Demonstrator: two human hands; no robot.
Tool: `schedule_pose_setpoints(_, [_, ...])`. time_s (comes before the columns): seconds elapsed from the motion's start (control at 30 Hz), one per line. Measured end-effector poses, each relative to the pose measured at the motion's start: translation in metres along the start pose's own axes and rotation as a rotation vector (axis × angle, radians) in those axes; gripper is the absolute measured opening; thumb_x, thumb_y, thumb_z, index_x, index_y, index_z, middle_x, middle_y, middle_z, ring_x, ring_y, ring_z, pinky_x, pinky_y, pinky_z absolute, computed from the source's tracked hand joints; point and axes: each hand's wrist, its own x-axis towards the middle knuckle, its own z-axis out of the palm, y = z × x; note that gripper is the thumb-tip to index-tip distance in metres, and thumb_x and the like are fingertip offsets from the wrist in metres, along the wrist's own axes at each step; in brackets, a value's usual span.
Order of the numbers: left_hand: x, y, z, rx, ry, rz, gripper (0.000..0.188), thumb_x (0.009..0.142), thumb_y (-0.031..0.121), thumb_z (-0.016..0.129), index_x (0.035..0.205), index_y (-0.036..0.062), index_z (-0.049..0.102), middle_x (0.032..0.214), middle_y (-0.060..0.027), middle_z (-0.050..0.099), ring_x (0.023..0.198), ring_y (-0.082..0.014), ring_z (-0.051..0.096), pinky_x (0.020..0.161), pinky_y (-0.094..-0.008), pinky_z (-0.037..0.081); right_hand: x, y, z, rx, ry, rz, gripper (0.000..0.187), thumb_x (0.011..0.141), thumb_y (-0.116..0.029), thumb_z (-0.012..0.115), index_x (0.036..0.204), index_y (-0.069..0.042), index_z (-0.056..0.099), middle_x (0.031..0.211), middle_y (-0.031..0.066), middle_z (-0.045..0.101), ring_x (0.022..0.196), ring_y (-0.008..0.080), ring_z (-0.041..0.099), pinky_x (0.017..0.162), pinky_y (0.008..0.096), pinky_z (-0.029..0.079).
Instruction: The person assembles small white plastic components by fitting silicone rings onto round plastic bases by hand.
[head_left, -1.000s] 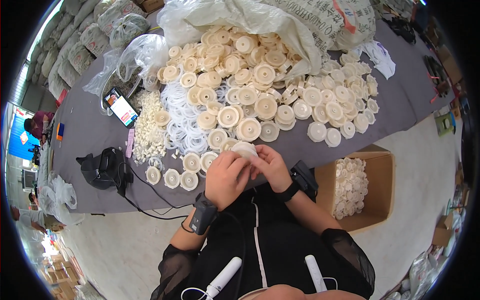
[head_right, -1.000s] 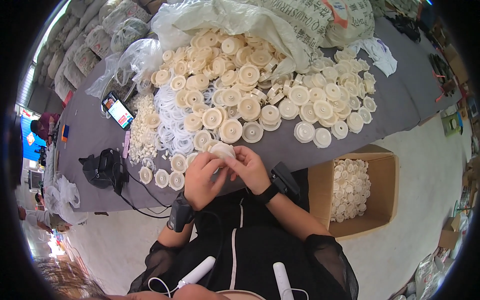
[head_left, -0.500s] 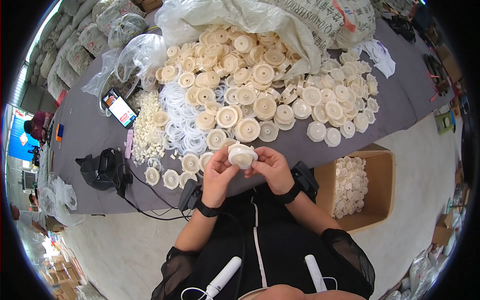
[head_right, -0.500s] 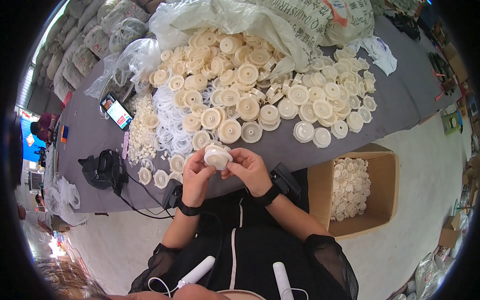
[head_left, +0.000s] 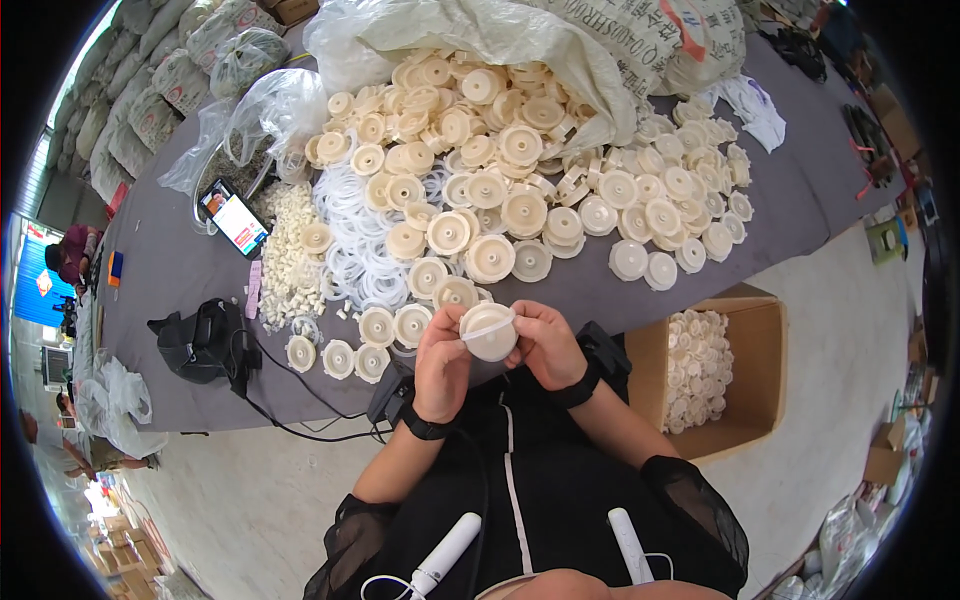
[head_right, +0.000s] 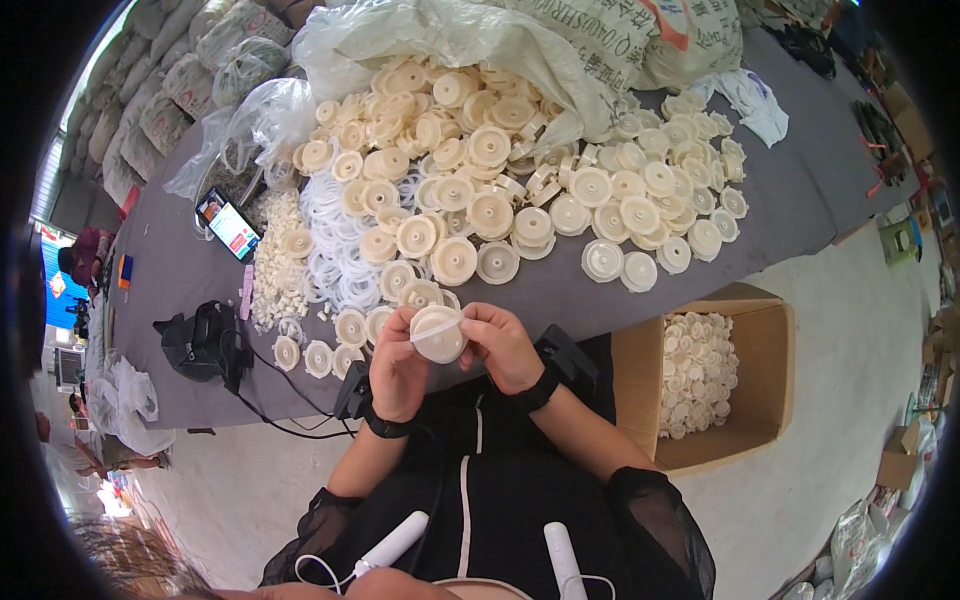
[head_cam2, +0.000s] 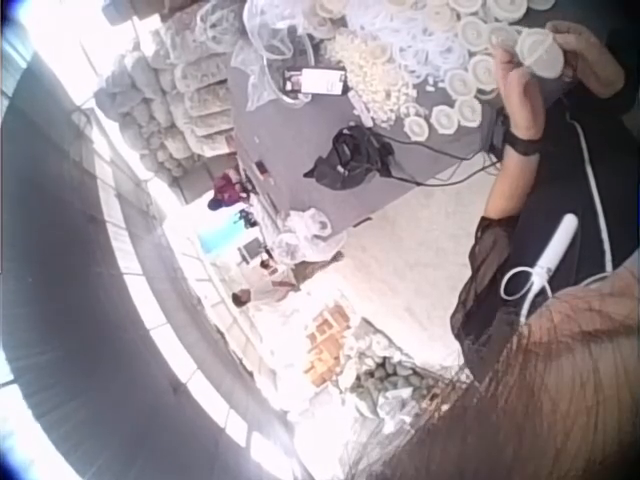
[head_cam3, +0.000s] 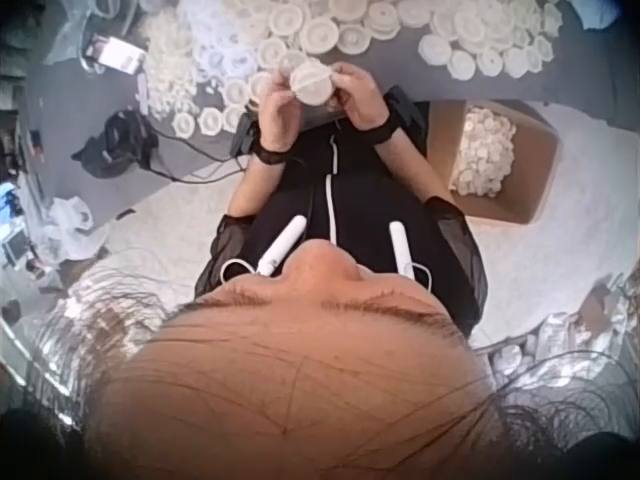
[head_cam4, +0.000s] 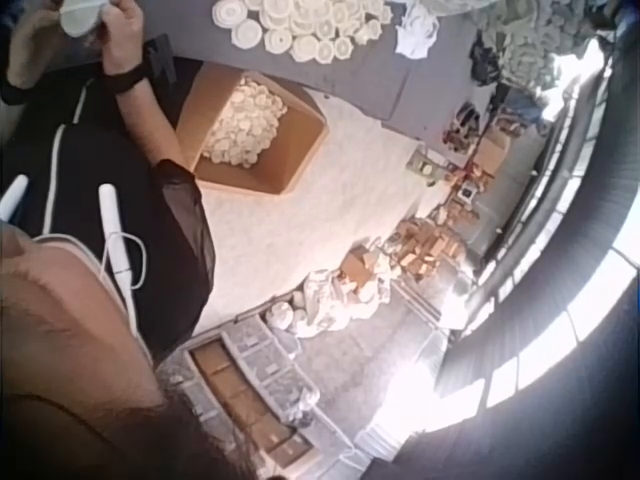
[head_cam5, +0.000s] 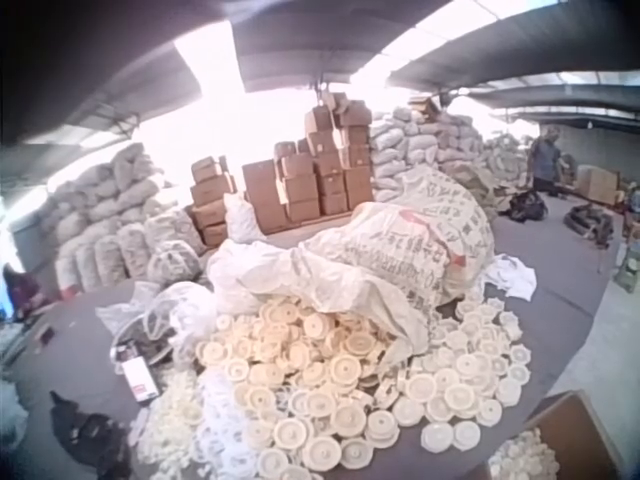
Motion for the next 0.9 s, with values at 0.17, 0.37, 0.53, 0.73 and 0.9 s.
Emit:
schedule_pose_setpoints(0.17, [-0.005, -0.007, 0.005, 0.015, 0.073, 0.019, 0.020, 0.078, 0.021, 0.049, 0.086, 0.0029, 0.046, 0.082, -0.0064, 0.054, 0.074, -0.0130, 0.052, 0.070, -0.0257, 0.041, -0.003, -0.002, 0.002, -0.058, -0.001, 0.015, 0.014, 0.082, -0.017, 0.051, 0.075, -0.006, 0.053, 0.060, -0.0011, 0.051, 0.044, 0.0048, 0.044, 0.042, 0.0177, 0.037])
schedule_pose_setpoints(0.37, [-0.007, -0.007, 0.005, -0.031, 0.078, -0.020, 0.012, 0.085, 0.015, 0.045, 0.089, 0.0044, 0.048, 0.082, -0.0023, 0.053, 0.076, -0.0102, 0.050, 0.073, -0.0247, 0.039, -0.005, -0.007, -0.003, -0.087, -0.078, 0.015, 0.013, 0.082, -0.017, 0.052, 0.077, -0.005, 0.055, 0.060, -0.0017, 0.052, 0.045, 0.0036, 0.044, 0.042, 0.0171, 0.036])
schedule_pose_setpoints(0.53, [-0.007, -0.005, 0.005, -0.093, -0.065, -0.016, 0.021, 0.084, 0.014, 0.047, 0.102, 0.0027, 0.046, 0.097, -0.0061, 0.052, 0.090, -0.0138, 0.049, 0.080, -0.0266, 0.038, -0.006, -0.012, -0.010, 0.122, -0.164, 0.073, 0.015, 0.083, -0.014, 0.051, 0.094, -0.004, 0.055, 0.078, 0.0029, 0.057, 0.058, 0.0085, 0.054, 0.054, 0.0221, 0.047])
schedule_pose_setpoints(0.73, [-0.003, -0.006, 0.010, 0.025, -0.215, 0.003, 0.044, 0.076, -0.002, 0.051, 0.117, 0.0009, 0.037, 0.110, -0.0089, 0.047, 0.102, -0.0175, 0.045, 0.089, -0.0305, 0.034, -0.009, -0.014, -0.021, 0.172, -0.068, -0.025, 0.017, 0.082, -0.013, 0.051, 0.096, -0.004, 0.054, 0.081, 0.0049, 0.058, 0.064, 0.0116, 0.056, 0.059, 0.0262, 0.048])
schedule_pose_setpoints(0.9, [0.004, -0.008, 0.013, 0.524, -0.126, 0.131, 0.048, 0.075, -0.001, 0.052, 0.119, 0.0004, 0.035, 0.104, -0.0096, 0.049, 0.094, -0.0182, 0.049, 0.085, -0.0305, 0.037, -0.008, -0.076, -0.042, -0.140, 0.314, -0.425, 0.020, 0.081, -0.013, 0.054, 0.096, -0.001, 0.054, 0.080, 0.0048, 0.059, 0.064, 0.0121, 0.056, 0.059, 0.0256, 0.048])
